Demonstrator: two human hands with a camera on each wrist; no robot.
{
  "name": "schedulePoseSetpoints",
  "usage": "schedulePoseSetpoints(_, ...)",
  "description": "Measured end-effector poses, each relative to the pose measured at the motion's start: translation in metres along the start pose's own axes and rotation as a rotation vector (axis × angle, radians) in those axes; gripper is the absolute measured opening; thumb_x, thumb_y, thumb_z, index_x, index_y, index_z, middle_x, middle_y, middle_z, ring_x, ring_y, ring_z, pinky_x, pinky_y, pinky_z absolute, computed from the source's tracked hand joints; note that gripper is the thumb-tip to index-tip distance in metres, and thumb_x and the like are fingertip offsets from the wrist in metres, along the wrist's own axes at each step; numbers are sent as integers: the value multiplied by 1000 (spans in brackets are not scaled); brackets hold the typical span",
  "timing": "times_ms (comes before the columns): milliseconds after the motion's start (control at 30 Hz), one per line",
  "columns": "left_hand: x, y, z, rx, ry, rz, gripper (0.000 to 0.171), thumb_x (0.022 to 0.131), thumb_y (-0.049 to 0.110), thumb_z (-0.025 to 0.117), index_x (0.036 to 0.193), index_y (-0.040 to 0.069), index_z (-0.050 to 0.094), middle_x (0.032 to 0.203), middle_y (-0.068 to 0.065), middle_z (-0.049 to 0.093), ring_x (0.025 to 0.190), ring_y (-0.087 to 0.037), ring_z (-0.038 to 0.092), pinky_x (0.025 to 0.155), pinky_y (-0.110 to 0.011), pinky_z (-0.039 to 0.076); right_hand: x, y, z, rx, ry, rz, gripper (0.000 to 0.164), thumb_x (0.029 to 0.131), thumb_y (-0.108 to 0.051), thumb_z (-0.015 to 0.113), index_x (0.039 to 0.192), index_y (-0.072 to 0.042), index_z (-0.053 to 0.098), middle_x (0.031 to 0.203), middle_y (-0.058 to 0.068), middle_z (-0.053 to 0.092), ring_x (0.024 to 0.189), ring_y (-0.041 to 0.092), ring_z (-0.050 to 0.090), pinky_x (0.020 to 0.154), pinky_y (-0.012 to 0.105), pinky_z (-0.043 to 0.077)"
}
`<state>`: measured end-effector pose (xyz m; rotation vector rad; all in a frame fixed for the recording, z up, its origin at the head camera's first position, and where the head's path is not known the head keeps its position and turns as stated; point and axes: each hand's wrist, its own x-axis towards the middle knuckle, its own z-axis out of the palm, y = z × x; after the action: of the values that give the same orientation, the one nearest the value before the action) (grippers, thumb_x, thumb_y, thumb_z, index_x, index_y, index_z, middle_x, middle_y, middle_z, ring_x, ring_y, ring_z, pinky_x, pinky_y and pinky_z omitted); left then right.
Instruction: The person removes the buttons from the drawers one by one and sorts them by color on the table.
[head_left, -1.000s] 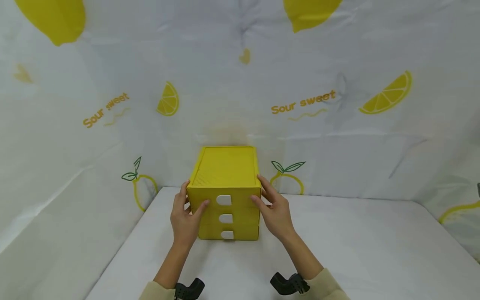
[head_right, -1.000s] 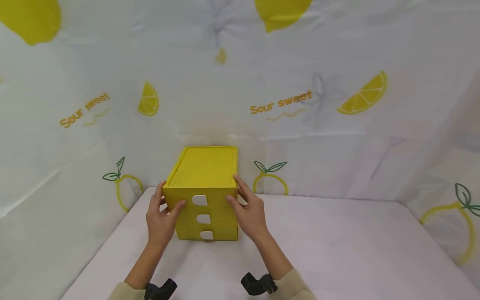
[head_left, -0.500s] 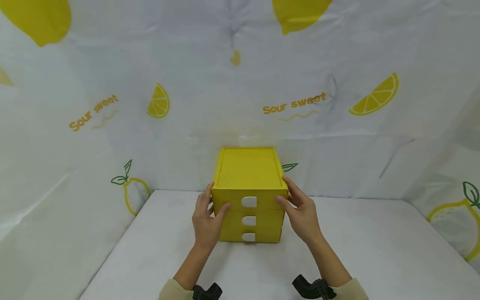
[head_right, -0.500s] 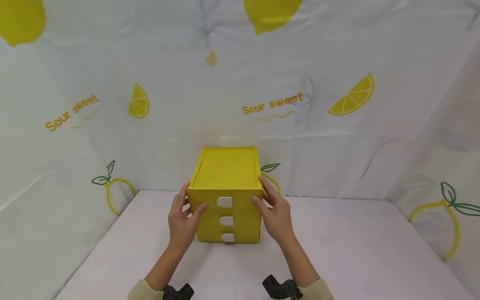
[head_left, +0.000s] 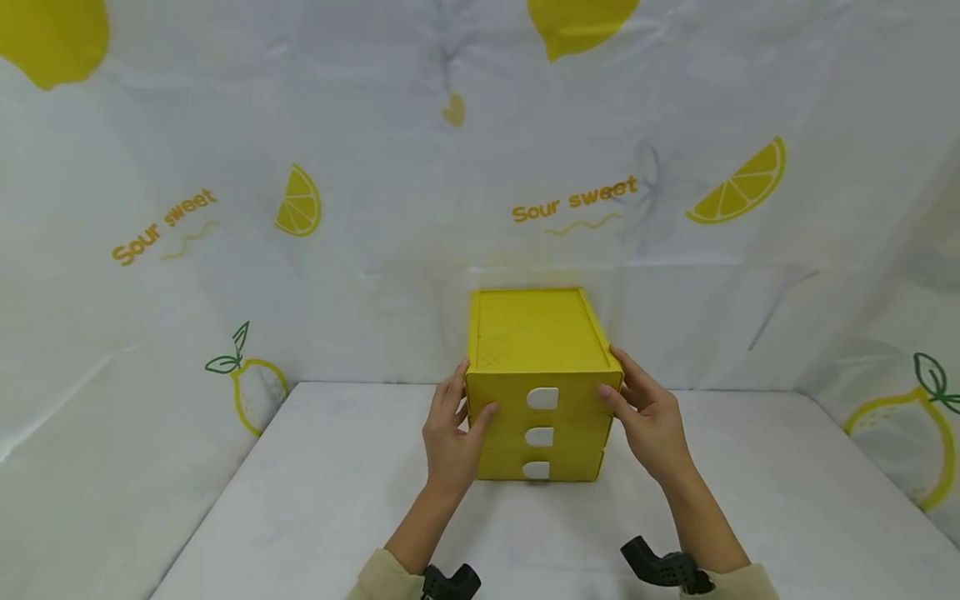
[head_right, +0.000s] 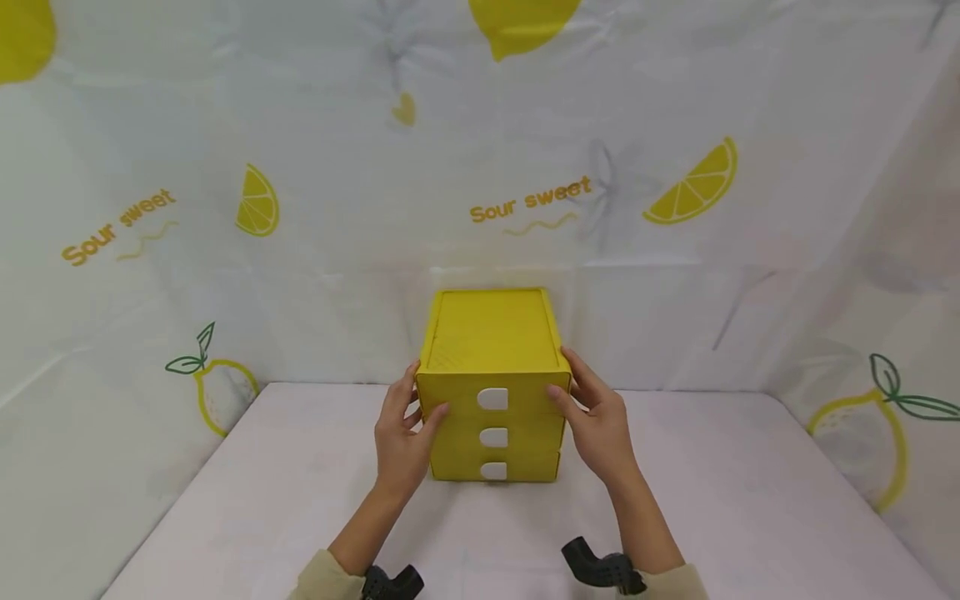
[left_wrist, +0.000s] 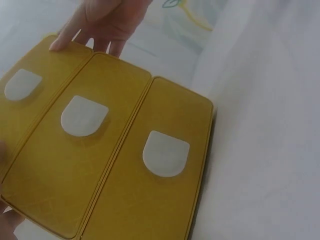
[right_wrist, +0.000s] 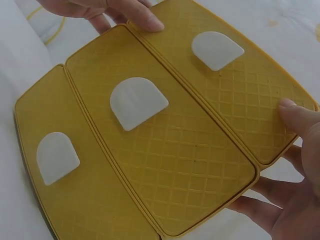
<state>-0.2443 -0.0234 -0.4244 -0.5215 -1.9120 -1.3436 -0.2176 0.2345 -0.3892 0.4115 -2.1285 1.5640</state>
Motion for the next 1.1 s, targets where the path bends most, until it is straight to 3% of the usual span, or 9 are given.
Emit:
schedulePoseSetpoints(133, 3, 1, 8, -25, -31, -13, 68, 90, 16, 75, 152, 17, 46, 131, -15, 58, 118, -30, 64, 90, -42, 60, 3, 3, -8, -14, 9, 12, 59, 102, -12, 59, 157, -20, 39, 154, 19, 49, 113, -13, 60, 84, 13, 56)
schedulePoseSetpoints(367, 9, 3, 18, -76, -45, -30, 67, 90, 15, 75, 151, 18, 48, 133, -14, 57, 122, -31, 63, 91, -44, 60, 6, 8, -16, -26, 34, 46, 58, 102, -16, 60, 156, -23, 40, 153, -2, 52, 114, -12, 60, 85, 12, 56)
schedulePoseSetpoints(533, 11, 0, 17, -113, -85, -46, 66, 90, 15, 75, 151, 20, 49, 134, -14, 56, 124, -31, 62, 90, -43, 60, 5, 8, -20, 5, 45, 42, 58, 101, -12, 60, 156, -19, 41, 147, -14, 54, 114, -11, 60, 84, 11, 56)
schedulePoseSetpoints(667, 13, -3, 14, -124, -106, -67, 68, 89, 15, 75, 151, 23, 48, 136, -12, 55, 124, -30, 61, 91, -44, 60, 4, 7, -18, 9, 45, 38, 57, 101, -12, 60, 155, -19, 42, 151, -10, 53, 115, -11, 60, 86, 12, 56)
schedulePoseSetpoints(800, 12, -6, 15, -136, -137, -85, 67, 93, 17, 72, 153, 26, 45, 138, -12, 52, 126, -28, 59, 95, -44, 58, 3, 9, -16, -59, 65, 44, 57, 101, -16, 61, 155, -23, 42, 153, -2, 52, 114, -14, 58, 84, 11, 55)
schedulePoseSetpoints(1100, 12, -5, 12, -150, -152, -128, 66, 93, 16, 73, 152, 27, 45, 141, -10, 52, 128, -32, 58, 95, -48, 58, 0, 11, -15, -94, 56, 72, 58, 102, -19, 61, 155, -25, 41, 158, 1, 47, 114, -16, 56, 84, 11, 55)
